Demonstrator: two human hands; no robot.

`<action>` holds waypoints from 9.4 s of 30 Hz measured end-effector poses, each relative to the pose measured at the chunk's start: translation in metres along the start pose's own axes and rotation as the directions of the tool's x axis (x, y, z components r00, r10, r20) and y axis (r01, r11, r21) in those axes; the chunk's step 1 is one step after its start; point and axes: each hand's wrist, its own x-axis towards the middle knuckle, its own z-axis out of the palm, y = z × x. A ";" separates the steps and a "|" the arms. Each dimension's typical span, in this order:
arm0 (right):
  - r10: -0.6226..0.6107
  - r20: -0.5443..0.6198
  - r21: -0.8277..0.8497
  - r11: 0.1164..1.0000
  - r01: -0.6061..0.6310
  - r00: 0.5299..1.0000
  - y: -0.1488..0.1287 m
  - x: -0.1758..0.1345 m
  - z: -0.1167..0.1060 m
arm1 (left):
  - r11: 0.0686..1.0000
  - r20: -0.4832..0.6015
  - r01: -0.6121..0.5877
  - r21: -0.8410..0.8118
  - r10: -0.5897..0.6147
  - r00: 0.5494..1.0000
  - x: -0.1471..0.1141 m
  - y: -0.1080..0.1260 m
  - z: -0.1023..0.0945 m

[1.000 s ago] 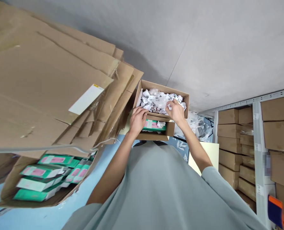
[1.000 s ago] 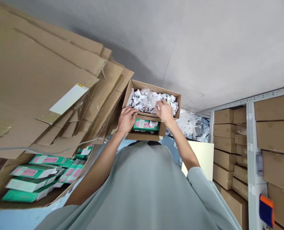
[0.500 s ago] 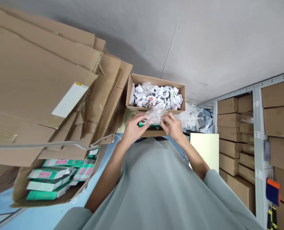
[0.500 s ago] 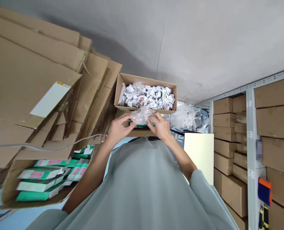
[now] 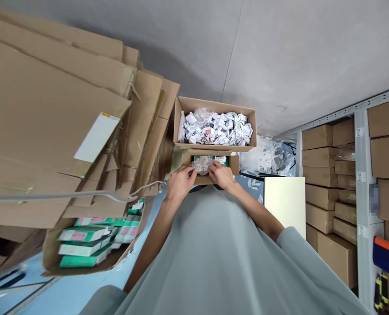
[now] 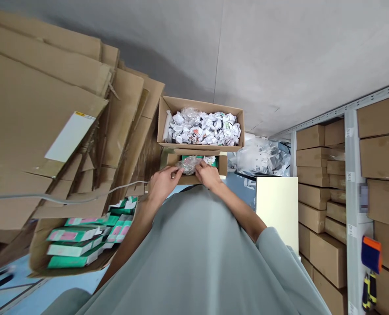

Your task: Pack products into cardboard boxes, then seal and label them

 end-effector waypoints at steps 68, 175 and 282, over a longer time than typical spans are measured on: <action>0.965 0.094 0.968 -0.147 -0.204 -0.245 0.108 -0.509 0.317 | 0.687 0.613 -0.710 -0.156 0.631 0.475 -0.183 0.310 0.305; 0.978 0.163 0.968 -0.133 0.215 -0.128 0.211 -0.501 0.393 | 0.703 0.777 -0.618 -0.351 0.587 0.226 -0.180 0.358 0.441; 0.914 -0.373 0.913 0.391 -0.111 0.158 0.121 -0.563 0.246 | 0.372 0.496 -0.539 -0.756 0.863 -0.099 -0.260 0.440 0.244</action>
